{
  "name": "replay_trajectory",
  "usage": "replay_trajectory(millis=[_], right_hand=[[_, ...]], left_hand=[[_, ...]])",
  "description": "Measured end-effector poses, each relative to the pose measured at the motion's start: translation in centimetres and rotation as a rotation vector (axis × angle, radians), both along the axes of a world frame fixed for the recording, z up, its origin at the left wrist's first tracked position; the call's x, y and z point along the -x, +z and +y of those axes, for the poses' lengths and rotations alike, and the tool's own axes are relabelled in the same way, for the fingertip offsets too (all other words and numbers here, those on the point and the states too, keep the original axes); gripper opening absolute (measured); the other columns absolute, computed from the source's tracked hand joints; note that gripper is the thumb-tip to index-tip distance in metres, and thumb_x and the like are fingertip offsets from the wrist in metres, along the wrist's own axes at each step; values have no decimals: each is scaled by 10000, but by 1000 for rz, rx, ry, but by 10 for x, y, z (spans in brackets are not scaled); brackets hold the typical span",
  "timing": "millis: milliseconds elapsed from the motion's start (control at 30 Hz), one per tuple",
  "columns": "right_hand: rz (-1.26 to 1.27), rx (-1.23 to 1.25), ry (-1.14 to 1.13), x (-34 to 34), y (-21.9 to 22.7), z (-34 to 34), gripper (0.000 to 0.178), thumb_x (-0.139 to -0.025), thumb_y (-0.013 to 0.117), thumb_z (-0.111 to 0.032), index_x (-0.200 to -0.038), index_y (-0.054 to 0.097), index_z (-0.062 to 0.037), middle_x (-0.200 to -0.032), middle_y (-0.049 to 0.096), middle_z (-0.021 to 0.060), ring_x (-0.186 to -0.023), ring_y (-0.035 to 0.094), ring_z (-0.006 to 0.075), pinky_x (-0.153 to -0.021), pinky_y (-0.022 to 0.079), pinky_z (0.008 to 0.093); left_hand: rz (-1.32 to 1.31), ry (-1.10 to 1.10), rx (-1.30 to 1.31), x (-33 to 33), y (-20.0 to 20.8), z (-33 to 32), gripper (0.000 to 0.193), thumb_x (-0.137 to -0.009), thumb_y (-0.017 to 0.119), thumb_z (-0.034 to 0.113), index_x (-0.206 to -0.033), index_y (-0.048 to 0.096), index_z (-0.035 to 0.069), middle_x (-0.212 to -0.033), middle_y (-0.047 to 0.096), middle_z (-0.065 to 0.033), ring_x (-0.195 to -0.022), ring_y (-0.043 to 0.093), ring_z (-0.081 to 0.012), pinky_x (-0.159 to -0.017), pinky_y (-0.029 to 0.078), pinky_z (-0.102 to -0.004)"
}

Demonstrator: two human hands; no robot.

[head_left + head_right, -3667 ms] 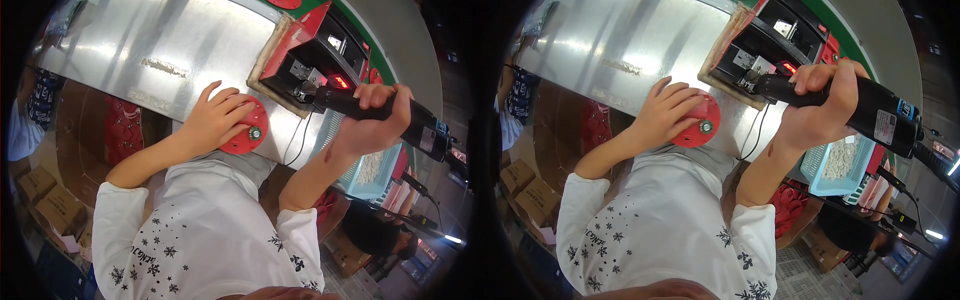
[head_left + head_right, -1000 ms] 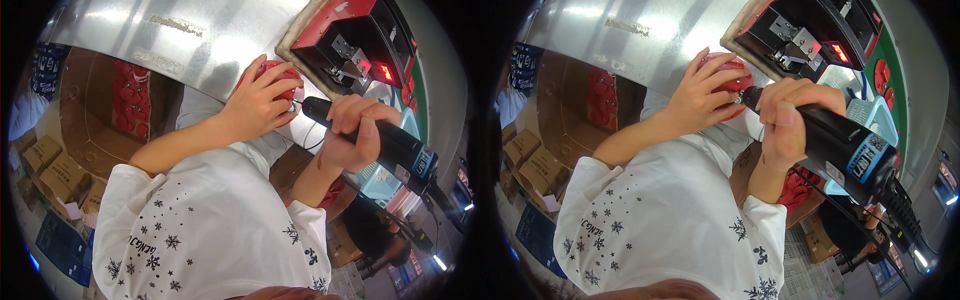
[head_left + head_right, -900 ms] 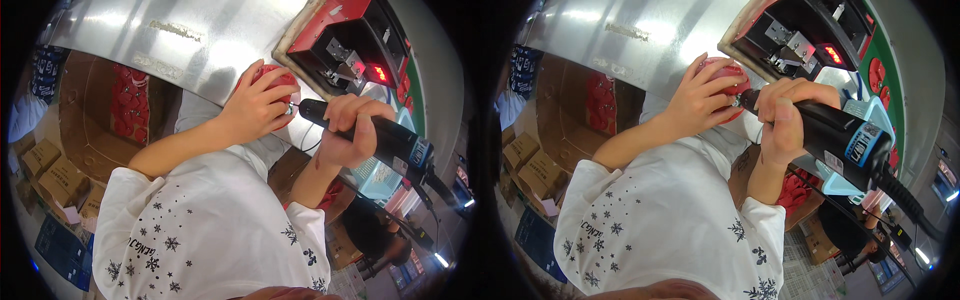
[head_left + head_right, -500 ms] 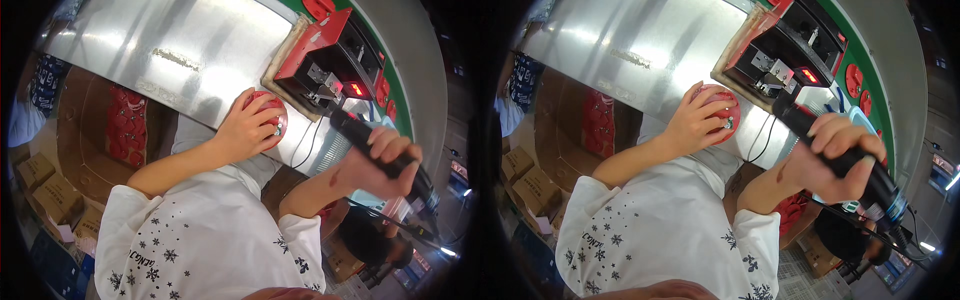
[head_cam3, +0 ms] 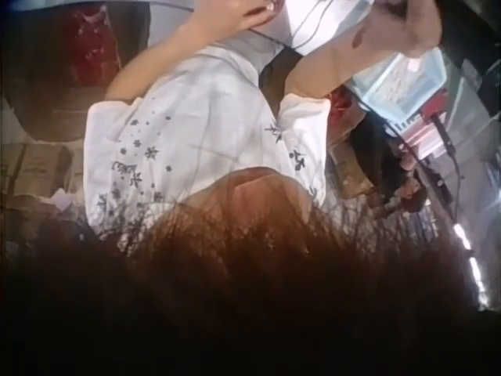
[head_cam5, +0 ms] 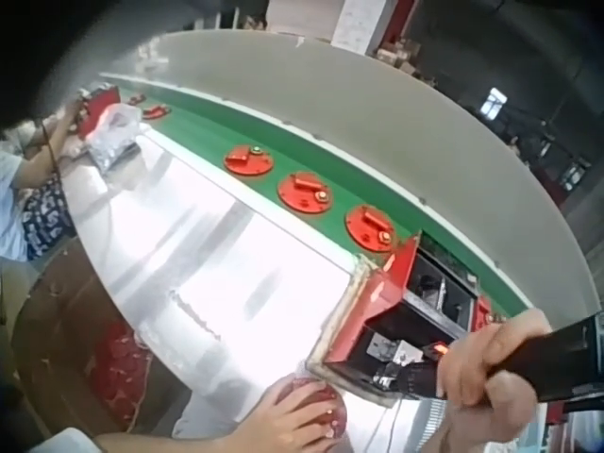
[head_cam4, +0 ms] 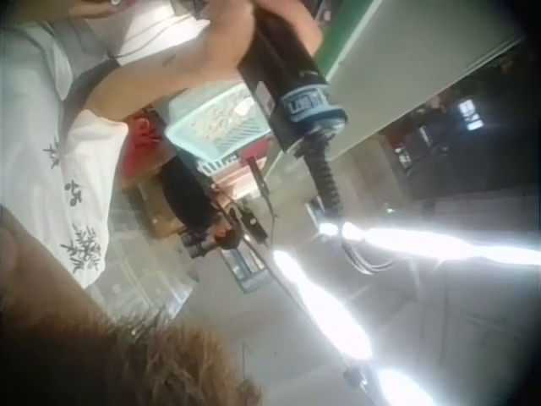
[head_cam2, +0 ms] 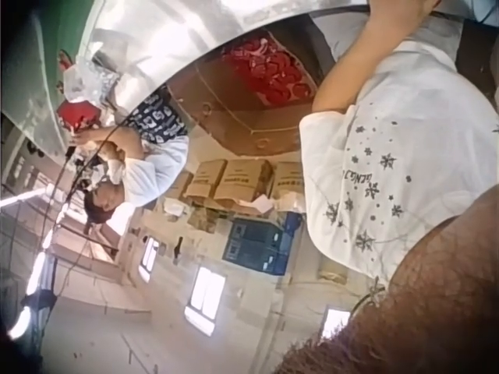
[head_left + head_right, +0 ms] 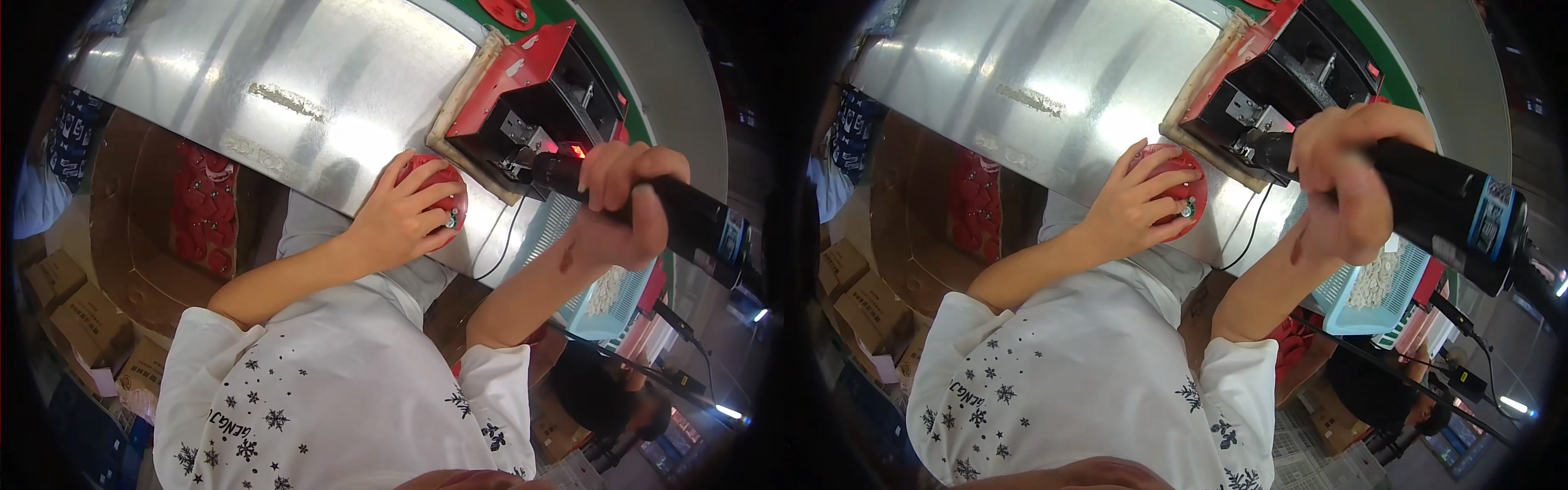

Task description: Assembling electronic components by screwing them into red plastic bases using an electric screwdriver.

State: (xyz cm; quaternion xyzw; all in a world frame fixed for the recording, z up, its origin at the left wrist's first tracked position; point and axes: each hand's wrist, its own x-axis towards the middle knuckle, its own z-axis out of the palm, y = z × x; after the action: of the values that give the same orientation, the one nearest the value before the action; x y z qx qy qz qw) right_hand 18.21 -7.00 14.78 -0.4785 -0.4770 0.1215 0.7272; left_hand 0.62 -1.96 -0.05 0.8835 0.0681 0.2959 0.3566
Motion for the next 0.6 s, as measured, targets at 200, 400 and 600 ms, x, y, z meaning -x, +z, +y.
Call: replay_trajectory(millis=[200, 400, 600], right_hand=[[112, 80, -311, 22, 3, 7, 209, -766, 467, -90, -908, 460, 63, -516, 393, 62, -401, 368, 137, -420, 358, 283], [206, 25, -158, 44, -16, -29, 221, -790, 448, -205, -900, 517, -26, -545, 384, 27, -439, 372, 124, -495, 340, 290], [306, -10, -112, 67, -48, -65, 228, -791, 444, -195, -917, 519, -20, -544, 388, 26, -421, 364, 119, -450, 332, 284]], left_hand=[[75, -117, 7, 6, 4, 7, 373, -549, 784, 291, -797, 595, 85, -1142, 531, -61, -1191, 410, -307, -992, 277, -540], [122, -155, -101, 9, 6, 11, 520, -518, 778, 398, -860, 582, 60, -1172, 493, -71, -1191, 382, -289, -1000, 274, -508], [140, -163, -129, 6, 3, 9, 515, -515, 784, 359, -884, 576, 66, -1174, 489, -61, -1188, 382, -282, -1000, 276, -505]])
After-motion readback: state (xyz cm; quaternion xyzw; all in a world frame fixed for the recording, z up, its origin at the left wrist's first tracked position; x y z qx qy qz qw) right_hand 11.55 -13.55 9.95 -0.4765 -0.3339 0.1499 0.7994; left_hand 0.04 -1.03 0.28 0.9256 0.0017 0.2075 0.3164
